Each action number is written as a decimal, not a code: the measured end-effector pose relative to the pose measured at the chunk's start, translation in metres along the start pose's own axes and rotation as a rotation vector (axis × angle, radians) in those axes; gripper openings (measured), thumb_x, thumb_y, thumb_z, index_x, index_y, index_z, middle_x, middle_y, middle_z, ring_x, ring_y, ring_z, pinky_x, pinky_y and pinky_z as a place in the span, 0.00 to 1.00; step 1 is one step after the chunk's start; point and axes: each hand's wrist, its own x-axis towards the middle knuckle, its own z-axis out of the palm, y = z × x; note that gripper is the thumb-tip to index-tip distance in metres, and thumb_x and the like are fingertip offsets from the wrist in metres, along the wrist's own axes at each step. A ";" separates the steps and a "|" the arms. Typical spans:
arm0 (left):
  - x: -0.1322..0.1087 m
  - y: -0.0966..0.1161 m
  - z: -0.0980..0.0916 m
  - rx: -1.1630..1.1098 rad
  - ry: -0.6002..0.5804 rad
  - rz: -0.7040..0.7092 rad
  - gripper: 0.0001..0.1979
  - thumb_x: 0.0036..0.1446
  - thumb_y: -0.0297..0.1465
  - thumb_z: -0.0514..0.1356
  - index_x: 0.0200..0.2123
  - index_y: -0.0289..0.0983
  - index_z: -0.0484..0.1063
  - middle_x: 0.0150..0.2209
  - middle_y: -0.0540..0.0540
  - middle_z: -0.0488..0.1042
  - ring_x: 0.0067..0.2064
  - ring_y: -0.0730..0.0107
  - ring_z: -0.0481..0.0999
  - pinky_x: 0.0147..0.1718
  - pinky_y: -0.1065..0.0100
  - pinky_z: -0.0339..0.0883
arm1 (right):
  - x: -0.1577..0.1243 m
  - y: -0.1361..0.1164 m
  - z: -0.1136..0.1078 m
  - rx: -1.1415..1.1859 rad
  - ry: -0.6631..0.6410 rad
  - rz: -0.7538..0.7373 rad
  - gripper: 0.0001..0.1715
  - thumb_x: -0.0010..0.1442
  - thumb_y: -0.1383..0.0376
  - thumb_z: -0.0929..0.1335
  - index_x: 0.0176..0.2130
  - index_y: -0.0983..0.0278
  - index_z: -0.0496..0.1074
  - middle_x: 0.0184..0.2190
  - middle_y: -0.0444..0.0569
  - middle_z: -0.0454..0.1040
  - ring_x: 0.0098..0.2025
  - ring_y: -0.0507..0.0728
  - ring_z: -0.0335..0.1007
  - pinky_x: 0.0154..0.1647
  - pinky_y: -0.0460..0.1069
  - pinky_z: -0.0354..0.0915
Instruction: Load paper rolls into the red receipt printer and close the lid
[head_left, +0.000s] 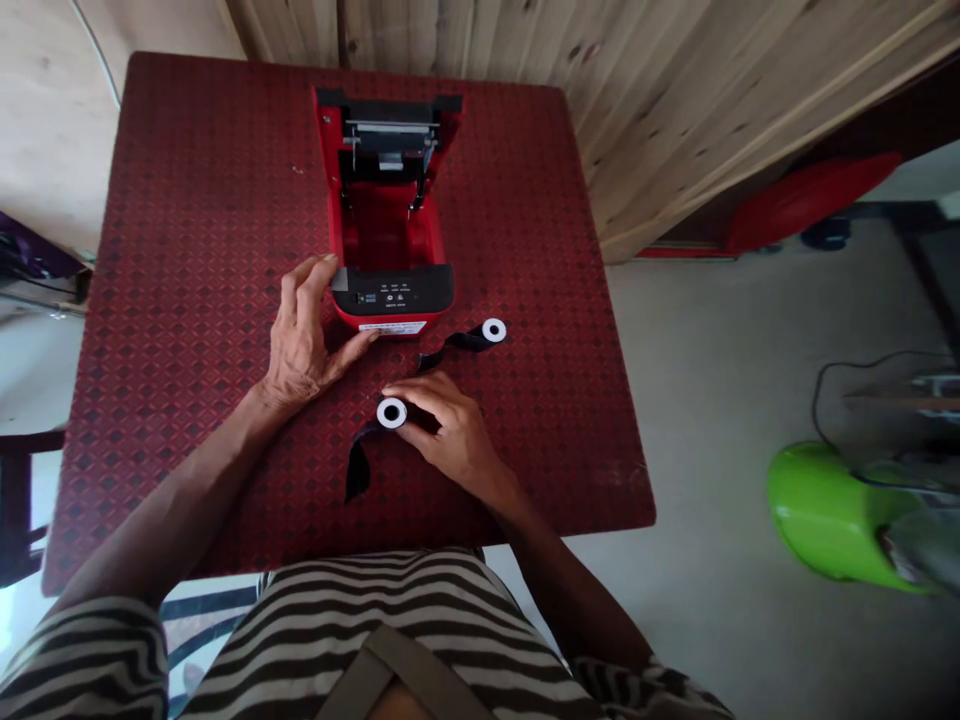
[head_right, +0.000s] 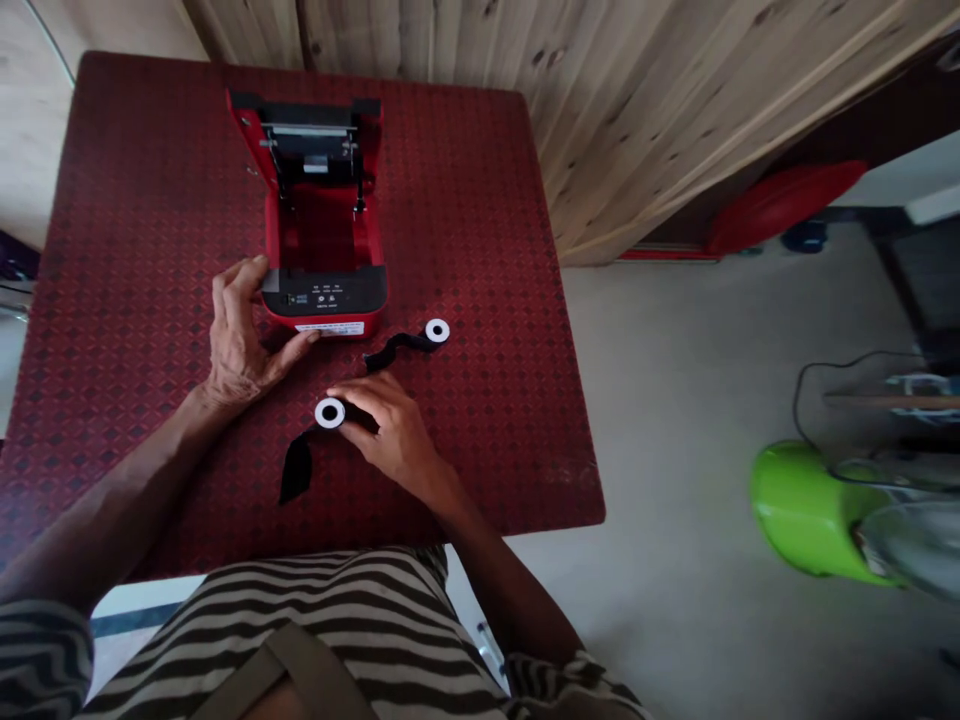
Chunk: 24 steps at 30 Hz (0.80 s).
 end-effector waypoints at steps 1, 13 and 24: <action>0.000 0.000 0.000 0.006 0.008 0.005 0.48 0.63 0.58 0.63 0.74 0.39 0.49 0.67 0.31 0.65 0.69 0.42 0.67 0.64 0.45 0.71 | 0.001 -0.005 -0.005 0.007 -0.002 -0.010 0.14 0.66 0.69 0.73 0.51 0.57 0.79 0.49 0.48 0.85 0.52 0.58 0.81 0.57 0.59 0.76; -0.002 0.004 0.002 -0.057 0.052 0.018 0.41 0.68 0.52 0.61 0.74 0.38 0.50 0.65 0.32 0.67 0.68 0.46 0.70 0.62 0.47 0.75 | 0.152 -0.034 -0.097 -0.504 -0.083 -0.268 0.15 0.65 0.60 0.76 0.51 0.59 0.78 0.47 0.48 0.81 0.53 0.65 0.75 0.61 0.67 0.69; 0.000 0.008 0.000 -0.048 0.055 0.009 0.44 0.65 0.49 0.66 0.73 0.38 0.51 0.65 0.31 0.67 0.68 0.48 0.70 0.62 0.50 0.77 | 0.201 -0.020 -0.070 -0.665 -0.295 -0.117 0.07 0.59 0.74 0.74 0.35 0.61 0.81 0.28 0.48 0.75 0.41 0.63 0.77 0.52 0.60 0.70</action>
